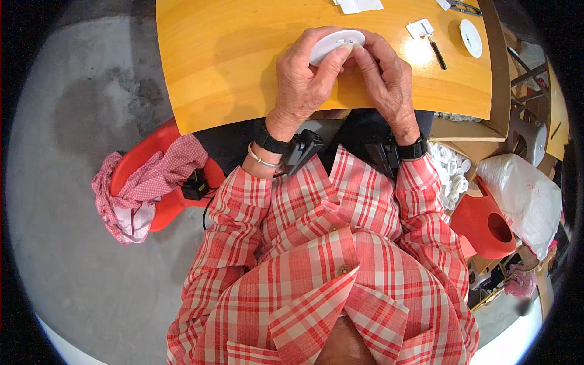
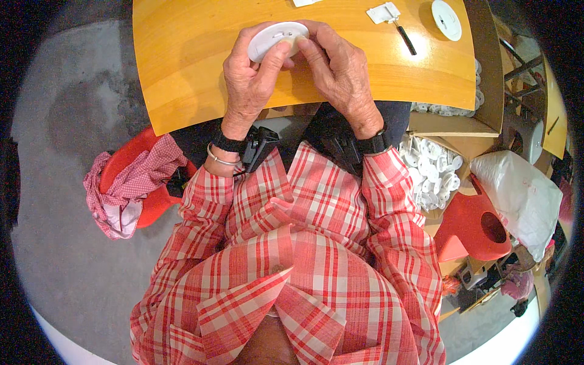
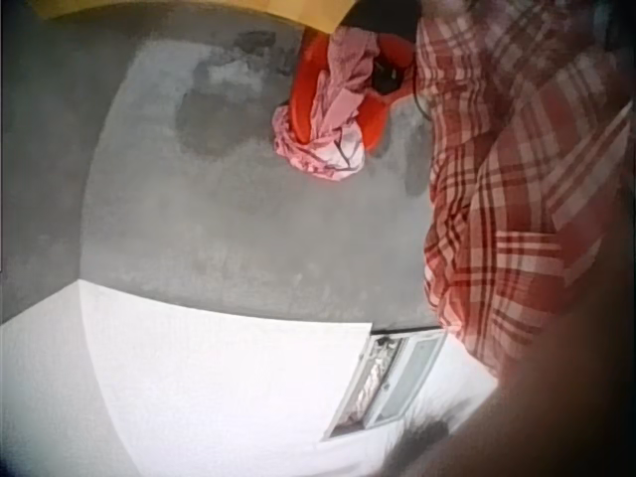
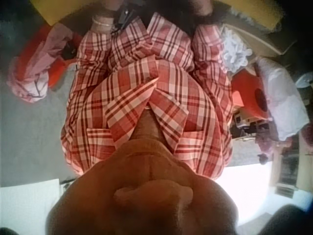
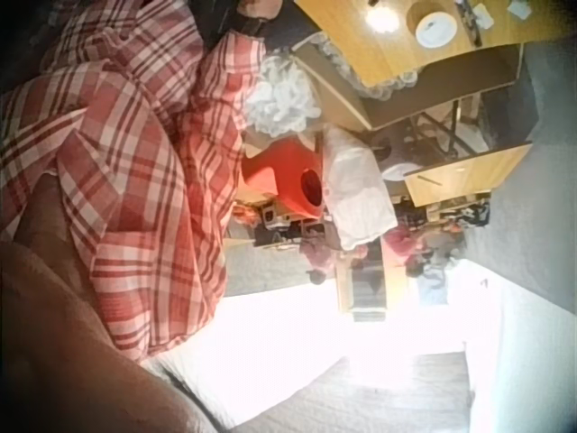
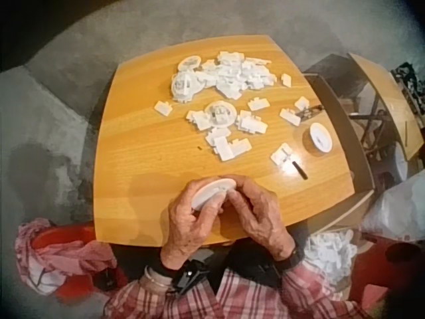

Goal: Manually assemble small white plastic shoe components into circular base plates.

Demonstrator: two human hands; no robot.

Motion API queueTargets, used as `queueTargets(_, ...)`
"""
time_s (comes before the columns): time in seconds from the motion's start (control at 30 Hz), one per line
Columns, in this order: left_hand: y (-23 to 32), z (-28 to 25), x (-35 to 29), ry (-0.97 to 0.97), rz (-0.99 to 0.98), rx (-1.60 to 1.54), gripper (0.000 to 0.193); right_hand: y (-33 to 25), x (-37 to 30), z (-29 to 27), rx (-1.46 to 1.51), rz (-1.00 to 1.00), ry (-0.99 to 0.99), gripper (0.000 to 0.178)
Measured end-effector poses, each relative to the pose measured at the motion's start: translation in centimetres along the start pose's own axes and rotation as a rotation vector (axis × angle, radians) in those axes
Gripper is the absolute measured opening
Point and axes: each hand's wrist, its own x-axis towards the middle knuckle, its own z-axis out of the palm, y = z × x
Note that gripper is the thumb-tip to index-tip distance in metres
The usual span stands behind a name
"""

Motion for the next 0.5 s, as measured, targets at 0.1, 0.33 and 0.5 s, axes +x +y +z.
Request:
queueTargets(0.1,0.5,0.0,0.0,-0.001,-0.057,-0.071,0.025,-0.3,0.0,-0.1,0.012,0.006,-0.002,0.021)
queueTargets(0.33,1.3,0.0,0.0,0.062,-0.161,-0.09,0.025,-0.2,0.0,-0.1,-0.057,-0.052,-0.018,0.019)
queueTargets(0.5,1.4,0.1,0.2,0.073,-0.211,-0.104,0.026,0.0,0.0,-0.1,-0.104,-0.069,-0.02,0.02)
